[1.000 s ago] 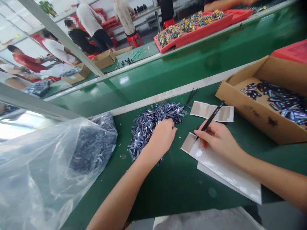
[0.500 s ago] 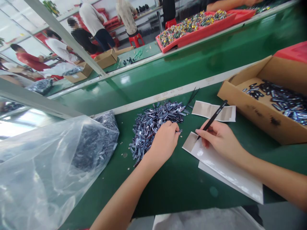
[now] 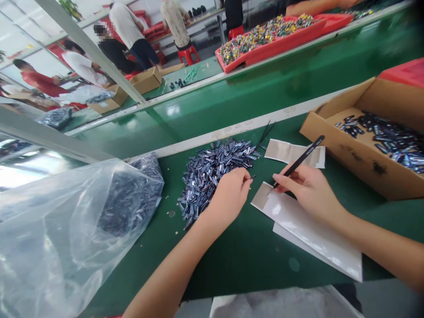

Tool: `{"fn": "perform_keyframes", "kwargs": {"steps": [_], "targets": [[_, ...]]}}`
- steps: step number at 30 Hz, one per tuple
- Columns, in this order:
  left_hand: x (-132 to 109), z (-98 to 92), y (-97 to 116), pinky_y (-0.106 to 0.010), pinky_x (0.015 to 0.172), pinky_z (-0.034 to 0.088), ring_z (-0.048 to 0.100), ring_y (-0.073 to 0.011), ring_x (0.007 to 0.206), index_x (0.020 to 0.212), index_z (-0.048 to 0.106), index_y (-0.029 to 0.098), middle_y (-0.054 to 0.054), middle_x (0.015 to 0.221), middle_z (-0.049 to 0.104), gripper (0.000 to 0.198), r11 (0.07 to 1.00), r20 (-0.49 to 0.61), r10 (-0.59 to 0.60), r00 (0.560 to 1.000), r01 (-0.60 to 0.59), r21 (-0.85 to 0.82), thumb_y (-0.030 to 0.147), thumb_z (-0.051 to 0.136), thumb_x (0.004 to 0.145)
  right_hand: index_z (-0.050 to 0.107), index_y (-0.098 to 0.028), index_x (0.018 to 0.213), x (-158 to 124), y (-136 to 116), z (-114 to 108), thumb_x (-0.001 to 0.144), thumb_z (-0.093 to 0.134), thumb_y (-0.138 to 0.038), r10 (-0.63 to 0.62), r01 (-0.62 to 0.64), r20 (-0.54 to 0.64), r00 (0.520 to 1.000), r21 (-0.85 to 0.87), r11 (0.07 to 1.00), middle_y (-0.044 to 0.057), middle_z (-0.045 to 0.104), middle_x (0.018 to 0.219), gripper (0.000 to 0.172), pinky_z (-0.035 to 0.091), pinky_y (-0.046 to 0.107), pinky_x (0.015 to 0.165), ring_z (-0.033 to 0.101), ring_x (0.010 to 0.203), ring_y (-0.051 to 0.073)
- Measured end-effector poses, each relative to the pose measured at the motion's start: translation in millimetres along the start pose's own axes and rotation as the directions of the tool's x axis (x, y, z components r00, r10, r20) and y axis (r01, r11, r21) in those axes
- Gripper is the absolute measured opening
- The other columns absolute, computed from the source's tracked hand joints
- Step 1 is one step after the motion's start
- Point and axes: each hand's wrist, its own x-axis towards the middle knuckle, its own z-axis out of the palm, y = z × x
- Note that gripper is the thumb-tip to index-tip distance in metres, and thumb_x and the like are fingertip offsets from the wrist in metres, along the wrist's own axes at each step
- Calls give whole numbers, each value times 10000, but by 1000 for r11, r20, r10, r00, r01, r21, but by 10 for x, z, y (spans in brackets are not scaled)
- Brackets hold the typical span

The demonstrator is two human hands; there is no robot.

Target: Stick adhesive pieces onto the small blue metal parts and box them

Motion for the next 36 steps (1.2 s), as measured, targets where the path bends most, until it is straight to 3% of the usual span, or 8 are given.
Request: {"fn": "perform_keyframes", "kwargs": {"steps": [2,4,7,10,15,29,33,36], "targets": [[-23,13,16,-291,711,530,626,-139,706,895,592,129,-39,783,636,94,954,49,-67,997,79,-288,169,513,863,580,-209,718,-10,-29,-15,772,665,-365,-1,1,-2,1000,49,999,22,683,650,186,523,306,581,667,618,197],[-41,41,37,-269,700,555,654,-126,682,971,601,112,-37,779,649,148,837,121,-123,985,168,-520,152,556,836,579,-222,714,-25,-60,-21,770,669,-367,-19,18,11,1000,98,995,23,695,669,179,542,322,605,679,652,208],[-52,97,79,-259,706,575,671,-122,665,940,636,74,-47,764,661,158,670,240,-169,956,290,-683,113,606,790,574,-230,701,-47,-105,-13,766,672,-339,-43,41,19,999,118,992,14,701,672,161,551,323,604,682,657,205],[-58,142,119,-255,699,580,672,-121,641,883,661,57,-51,736,667,135,587,313,-190,930,364,-723,91,642,754,576,-218,689,-56,-131,0,763,669,-307,-55,53,24,998,72,996,8,699,654,149,545,301,579,674,622,187],[-86,169,151,-248,686,584,675,-125,621,826,660,58,-33,680,660,125,513,341,-232,911,412,-753,64,679,702,586,-202,699,-56,-95,1,775,659,-305,-79,79,26,997,7,997,12,701,663,147,533,274,574,671,625,174],[-104,206,156,-296,682,594,671,-135,608,816,664,70,-38,683,664,134,470,282,-231,931,360,-806,95,691,687,608,-220,709,-103,-55,39,798,647,-256,-172,164,-55,984,-124,979,9,681,670,103,523,286,570,656,617,176],[-118,202,160,-281,675,592,674,-133,610,833,665,66,-45,706,677,154,413,291,-232,928,365,-835,98,699,685,593,-237,728,-151,-48,47,809,641,-250,-254,237,-81,964,-177,955,4,676,679,95,526,293,553,659,606,179],[-120,190,165,-265,691,592,687,-137,649,868,668,61,-58,731,691,170,353,296,-225,928,361,-863,116,691,709,586,-248,760,-200,-1,61,824,621,-226,-385,356,-86,919,-241,903,13,682,734,76,538,303,570,685,670,196]]}}
